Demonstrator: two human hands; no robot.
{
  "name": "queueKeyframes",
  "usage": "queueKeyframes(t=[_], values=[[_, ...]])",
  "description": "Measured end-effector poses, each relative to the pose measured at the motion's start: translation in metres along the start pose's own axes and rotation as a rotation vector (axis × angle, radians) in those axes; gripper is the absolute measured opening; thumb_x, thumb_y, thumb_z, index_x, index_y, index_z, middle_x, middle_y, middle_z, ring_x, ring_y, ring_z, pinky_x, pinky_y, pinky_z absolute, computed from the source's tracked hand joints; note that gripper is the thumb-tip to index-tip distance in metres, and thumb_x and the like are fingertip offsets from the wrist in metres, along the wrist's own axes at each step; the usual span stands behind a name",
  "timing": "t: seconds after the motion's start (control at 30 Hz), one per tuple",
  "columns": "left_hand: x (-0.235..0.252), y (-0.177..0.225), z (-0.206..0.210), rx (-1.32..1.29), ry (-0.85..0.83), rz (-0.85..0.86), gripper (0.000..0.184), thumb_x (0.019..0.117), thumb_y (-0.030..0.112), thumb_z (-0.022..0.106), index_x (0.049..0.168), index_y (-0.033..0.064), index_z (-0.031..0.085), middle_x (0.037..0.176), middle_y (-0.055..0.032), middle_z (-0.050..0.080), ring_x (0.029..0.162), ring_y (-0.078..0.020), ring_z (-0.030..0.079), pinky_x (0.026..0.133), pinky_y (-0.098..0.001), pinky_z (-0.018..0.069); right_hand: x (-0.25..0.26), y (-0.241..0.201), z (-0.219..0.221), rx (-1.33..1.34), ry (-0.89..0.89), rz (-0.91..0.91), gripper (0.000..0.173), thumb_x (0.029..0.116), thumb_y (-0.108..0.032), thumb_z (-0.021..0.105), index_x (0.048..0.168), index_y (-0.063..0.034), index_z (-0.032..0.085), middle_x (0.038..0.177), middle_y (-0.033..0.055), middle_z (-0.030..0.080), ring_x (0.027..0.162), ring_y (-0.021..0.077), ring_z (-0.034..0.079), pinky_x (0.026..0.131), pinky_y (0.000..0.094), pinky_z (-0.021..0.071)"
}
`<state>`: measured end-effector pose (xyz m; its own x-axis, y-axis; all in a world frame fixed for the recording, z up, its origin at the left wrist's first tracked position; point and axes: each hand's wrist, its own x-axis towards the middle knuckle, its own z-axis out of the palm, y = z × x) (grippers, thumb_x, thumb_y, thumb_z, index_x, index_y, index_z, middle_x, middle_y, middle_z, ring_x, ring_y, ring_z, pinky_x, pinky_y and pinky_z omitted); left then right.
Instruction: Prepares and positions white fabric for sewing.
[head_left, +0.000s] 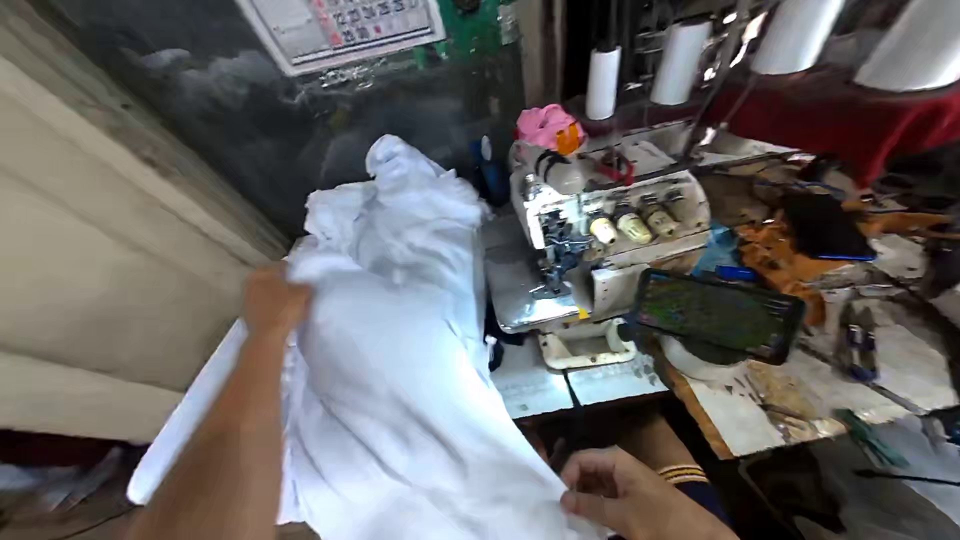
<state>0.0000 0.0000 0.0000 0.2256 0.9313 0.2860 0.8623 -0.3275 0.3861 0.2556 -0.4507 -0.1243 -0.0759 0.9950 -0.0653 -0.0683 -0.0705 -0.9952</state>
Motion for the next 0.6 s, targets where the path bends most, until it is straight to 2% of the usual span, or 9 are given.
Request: queueKeyframes(t=[0.07,0.17,0.23,0.27,0.33,0.37,0.43,0.5,0.6], values=[[-0.011,-0.021,0.036,0.055,-0.060,-0.060,0.043,0.0962,0.022,0.067,0.131,-0.0030,0.061,0.121,-0.0389,0.062,0.115,-0.0619,0.057,0.092,-0.0815,0.0404,0.005,0.024,0.006,0.072,0.099,0.019,0.015,0.1025,-0.013,0.060,0.111,-0.0014,0.064,0.095,0.0066,0.070,0.086,0.0141,0.069,0.080,0.0344,0.0591],[-0.017,-0.019,0.028,-0.079,-0.126,-0.047,0.053,0.0953,0.030,0.071,0.137,-0.0008,0.057,0.125,-0.0355,0.062,0.116,-0.0584,0.058,0.094,-0.0796,0.0402,0.003,0.030,0.016,0.118,0.163,0.064,0.016,0.1049,-0.016,0.056,0.114,-0.0041,0.061,0.087,0.0048,0.068,0.076,0.0128,0.066,0.071,0.0327,0.0573],[-0.023,-0.014,0.013,-0.141,-0.137,0.075,0.063,0.0943,0.031,0.073,0.145,0.0021,0.050,0.133,-0.0328,0.058,0.122,-0.0547,0.055,0.099,-0.0772,0.0401,0.004,0.022,0.018,0.067,0.194,0.049,0.015,0.1050,-0.017,0.057,0.113,-0.0051,0.063,0.078,0.0049,0.066,0.065,0.0130,0.063,0.060,0.0315,0.0554],[-0.029,-0.006,0.009,-0.141,-0.122,0.185,0.061,0.0939,0.030,0.072,0.146,0.0043,0.052,0.138,-0.0310,0.056,0.128,-0.0537,0.051,0.101,-0.0782,0.0373,0.004,0.019,0.018,0.039,0.204,0.030,0.015,0.1047,-0.018,0.058,0.112,-0.0053,0.064,0.075,0.0050,0.065,0.060,0.0130,0.062,0.055,0.0310,0.0539],[-0.052,0.019,0.010,-0.125,-0.123,0.407,0.049,0.0980,0.030,0.068,0.142,0.0097,0.060,0.141,-0.0242,0.056,0.134,-0.0467,0.048,0.105,-0.0744,0.0372,0.001,0.014,0.018,0.000,0.205,-0.012,0.015,0.1027,-0.018,0.063,0.110,-0.0057,0.066,0.075,0.0051,0.067,0.058,0.0126,0.062,0.052,0.0297,0.0535],[-0.062,0.031,0.016,-0.116,-0.141,0.493,0.041,0.0986,0.030,0.067,0.136,0.0129,0.065,0.139,-0.0200,0.058,0.134,-0.0423,0.050,0.106,-0.0711,0.0393,0.000,0.012,0.017,-0.015,0.192,-0.036,0.015,0.1008,-0.017,0.066,0.110,-0.0057,0.068,0.078,0.0052,0.069,0.060,0.0125,0.064,0.054,0.0296,0.0552],[-0.071,0.046,0.025,-0.083,-0.153,0.572,0.025,0.0984,0.030,0.068,0.118,0.0157,0.075,0.133,-0.0177,0.062,0.129,-0.0412,0.054,0.100,-0.0716,0.0406,-0.006,0.004,0.011,-0.058,0.155,-0.052,0.020,0.0968,-0.017,0.072,0.113,-0.0065,0.069,0.086,0.0057,0.073,0.068,0.0139,0.069,0.061,0.0313,0.0600],[-0.065,0.048,0.013,-0.078,-0.064,0.584,0.022,0.0984,0.026,0.067,0.109,0.0083,0.076,0.125,-0.0239,0.064,0.122,-0.0475,0.057,0.096,-0.0749,0.0405,-0.017,-0.003,0.003,-0.115,0.167,-0.041,0.026,0.0939,-0.019,0.075,0.117,-0.0086,0.070,0.091,0.0042,0.074,0.075,0.0140,0.071,0.066,0.0321,0.0619],[-0.047,0.040,-0.022,-0.089,0.092,0.508,0.035,0.1043,0.026,0.057,0.117,-0.0038,0.068,0.121,-0.0369,0.059,0.116,-0.0556,0.056,0.098,-0.0734,0.0422,-0.033,0.001,-0.006,-0.156,0.345,-0.056,0.023,0.0929,-0.021,0.076,0.112,-0.0078,0.073,0.092,0.0029,0.075,0.078,0.0131,0.071,0.070,0.0318,0.0619]])
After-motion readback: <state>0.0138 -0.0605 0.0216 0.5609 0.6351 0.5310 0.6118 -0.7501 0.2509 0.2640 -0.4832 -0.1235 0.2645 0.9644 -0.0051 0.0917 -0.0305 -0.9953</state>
